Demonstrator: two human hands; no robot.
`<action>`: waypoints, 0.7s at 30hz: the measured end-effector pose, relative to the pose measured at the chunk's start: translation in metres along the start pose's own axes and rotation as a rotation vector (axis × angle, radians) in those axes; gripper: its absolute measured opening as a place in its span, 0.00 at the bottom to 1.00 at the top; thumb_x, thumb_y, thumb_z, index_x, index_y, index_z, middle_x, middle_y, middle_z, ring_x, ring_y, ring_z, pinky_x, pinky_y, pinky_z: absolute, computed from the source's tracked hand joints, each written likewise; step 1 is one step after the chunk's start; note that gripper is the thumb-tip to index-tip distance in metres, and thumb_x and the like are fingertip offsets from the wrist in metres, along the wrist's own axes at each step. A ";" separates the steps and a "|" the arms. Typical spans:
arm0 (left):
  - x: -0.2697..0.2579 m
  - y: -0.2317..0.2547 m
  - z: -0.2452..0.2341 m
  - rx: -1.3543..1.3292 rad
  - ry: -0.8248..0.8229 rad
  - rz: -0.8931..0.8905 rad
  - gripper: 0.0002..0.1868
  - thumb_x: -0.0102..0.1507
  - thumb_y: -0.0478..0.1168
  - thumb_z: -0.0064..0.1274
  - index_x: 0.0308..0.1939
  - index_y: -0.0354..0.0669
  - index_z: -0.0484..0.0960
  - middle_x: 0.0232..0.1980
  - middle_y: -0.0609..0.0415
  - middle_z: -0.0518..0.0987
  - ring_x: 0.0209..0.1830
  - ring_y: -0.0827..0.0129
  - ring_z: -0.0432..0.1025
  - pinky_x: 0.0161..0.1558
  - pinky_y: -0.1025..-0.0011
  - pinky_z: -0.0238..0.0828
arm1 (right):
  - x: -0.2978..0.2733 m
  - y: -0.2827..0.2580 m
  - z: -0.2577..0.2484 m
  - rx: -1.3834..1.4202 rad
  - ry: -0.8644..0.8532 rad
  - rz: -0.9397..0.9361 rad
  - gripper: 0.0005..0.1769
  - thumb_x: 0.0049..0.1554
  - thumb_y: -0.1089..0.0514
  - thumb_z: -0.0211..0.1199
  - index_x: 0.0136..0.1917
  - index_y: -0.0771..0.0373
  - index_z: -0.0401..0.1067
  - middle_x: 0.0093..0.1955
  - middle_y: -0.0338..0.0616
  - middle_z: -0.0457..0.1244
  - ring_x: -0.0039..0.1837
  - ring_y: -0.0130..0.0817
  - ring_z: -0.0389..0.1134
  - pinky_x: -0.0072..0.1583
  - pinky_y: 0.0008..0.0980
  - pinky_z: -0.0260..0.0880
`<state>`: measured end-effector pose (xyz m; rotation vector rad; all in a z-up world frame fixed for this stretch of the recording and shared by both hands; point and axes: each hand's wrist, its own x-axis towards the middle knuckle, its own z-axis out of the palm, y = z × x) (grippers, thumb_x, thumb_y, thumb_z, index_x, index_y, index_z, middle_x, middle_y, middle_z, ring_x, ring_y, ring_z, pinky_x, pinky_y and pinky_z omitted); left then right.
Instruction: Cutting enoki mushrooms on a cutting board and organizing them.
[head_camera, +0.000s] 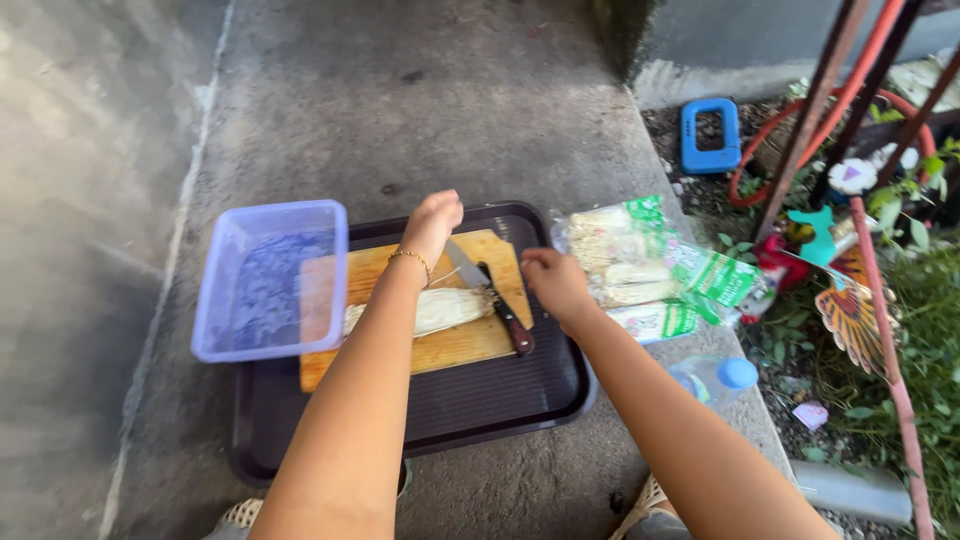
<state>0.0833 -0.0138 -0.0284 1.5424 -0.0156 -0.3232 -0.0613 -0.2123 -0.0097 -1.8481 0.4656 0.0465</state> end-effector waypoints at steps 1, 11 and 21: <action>-0.017 0.008 -0.008 -0.003 0.011 0.002 0.33 0.60 0.48 0.53 0.68 0.38 0.74 0.66 0.38 0.79 0.66 0.53 0.73 0.65 0.58 0.65 | -0.004 -0.003 0.008 -0.003 -0.010 -0.006 0.18 0.60 0.56 0.61 0.60 0.65 0.78 0.44 0.54 0.71 0.44 0.36 0.69 0.48 0.38 0.70; -0.139 0.070 -0.015 1.204 -0.432 -0.168 0.57 0.49 0.56 0.75 0.75 0.51 0.57 0.74 0.47 0.60 0.76 0.55 0.54 0.72 0.59 0.55 | -0.034 -0.044 0.048 -0.607 -0.135 0.035 0.22 0.54 0.55 0.64 0.62 0.58 0.75 0.48 0.55 0.73 0.52 0.47 0.76 0.58 0.41 0.75; -0.141 0.032 -0.035 1.325 -0.240 0.147 0.40 0.54 0.55 0.68 0.66 0.52 0.70 0.65 0.53 0.74 0.66 0.59 0.68 0.65 0.61 0.65 | -0.038 -0.058 0.051 -0.657 -0.166 0.116 0.31 0.51 0.58 0.70 0.67 0.63 0.68 0.57 0.56 0.68 0.53 0.48 0.75 0.54 0.43 0.79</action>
